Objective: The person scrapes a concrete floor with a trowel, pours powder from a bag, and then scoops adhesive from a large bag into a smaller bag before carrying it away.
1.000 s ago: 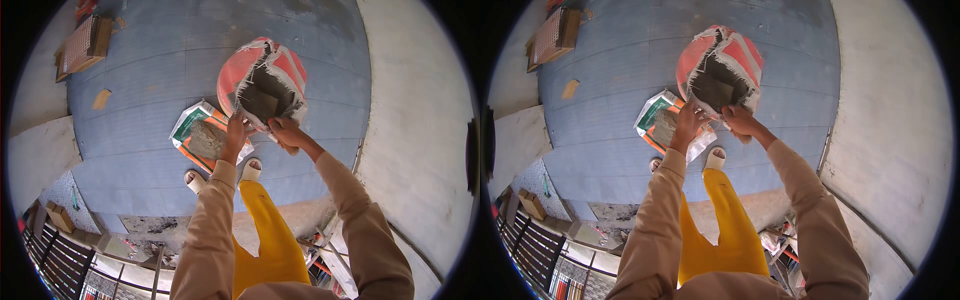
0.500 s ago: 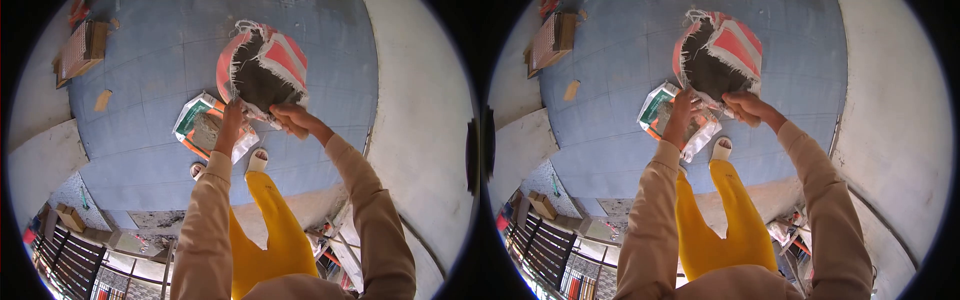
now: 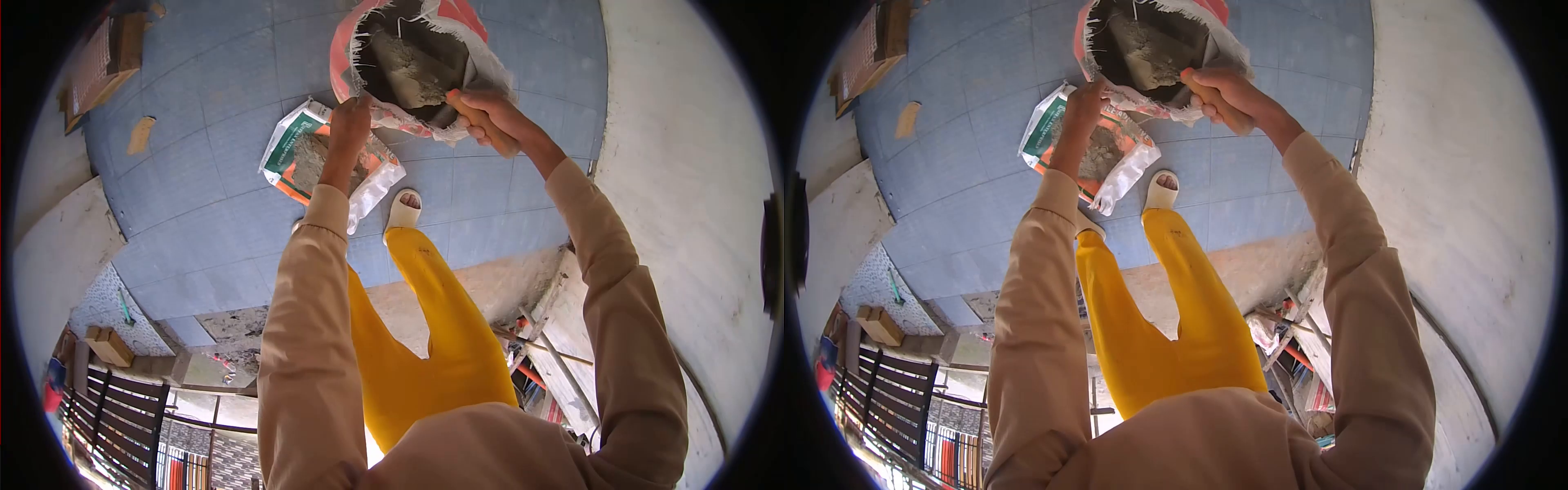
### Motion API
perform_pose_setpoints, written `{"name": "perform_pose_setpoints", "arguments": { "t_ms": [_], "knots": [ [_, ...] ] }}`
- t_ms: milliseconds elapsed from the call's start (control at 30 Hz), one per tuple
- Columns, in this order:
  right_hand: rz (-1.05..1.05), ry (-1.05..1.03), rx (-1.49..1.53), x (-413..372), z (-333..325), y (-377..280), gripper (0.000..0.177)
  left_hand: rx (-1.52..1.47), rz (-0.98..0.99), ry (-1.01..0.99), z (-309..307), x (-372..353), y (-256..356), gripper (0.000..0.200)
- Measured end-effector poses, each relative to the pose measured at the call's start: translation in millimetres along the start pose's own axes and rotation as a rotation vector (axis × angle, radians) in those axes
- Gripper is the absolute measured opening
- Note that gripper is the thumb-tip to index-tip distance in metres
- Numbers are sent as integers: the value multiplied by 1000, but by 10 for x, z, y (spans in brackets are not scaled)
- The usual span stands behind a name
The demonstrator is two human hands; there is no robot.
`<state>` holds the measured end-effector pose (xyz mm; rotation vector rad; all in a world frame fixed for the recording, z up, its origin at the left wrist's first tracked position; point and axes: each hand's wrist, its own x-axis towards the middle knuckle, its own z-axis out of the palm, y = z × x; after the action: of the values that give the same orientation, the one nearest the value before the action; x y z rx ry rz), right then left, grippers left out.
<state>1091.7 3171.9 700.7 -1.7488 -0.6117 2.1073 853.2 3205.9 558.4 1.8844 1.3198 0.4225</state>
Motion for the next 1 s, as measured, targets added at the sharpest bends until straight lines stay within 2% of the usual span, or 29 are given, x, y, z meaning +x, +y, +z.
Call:
{"name": "perform_pose_setpoints", "arguments": {
  "t_ms": [67,133,267,333,433,467,567,667,733,1000],
  "knots": [
    [-11,-6,14,-96,-16,1,36,-39,-38,-29,19,-15,-23,17],
    [-22,-11,10,-171,-10,-4,37,-433,-296,-34,65,-21,-54,30],
    [-21,5,4,-309,31,1,41,-515,-411,-86,-127,-75,176,41],
    [-21,14,-6,-407,76,-10,41,-724,-576,-127,-271,-98,338,42],
    [-30,24,-3,-594,165,-14,43,-887,-455,-80,-43,-125,98,45],
    [-31,27,13,-660,183,-30,43,-835,-541,32,-235,-211,383,39],
    [-20,49,19,-835,285,-46,45,-918,-556,32,-320,-371,332,40],
    [-21,65,26,-1018,421,-54,44,-953,-665,39,-421,-604,209,40],
    [-20,66,35,-1109,512,-14,43,-940,-797,-4,-511,-826,58,39],
    [18,-100,65,-1048,975,347,43,-957,-1034,27,-501,-2114,-1056,43]
  ]
}}
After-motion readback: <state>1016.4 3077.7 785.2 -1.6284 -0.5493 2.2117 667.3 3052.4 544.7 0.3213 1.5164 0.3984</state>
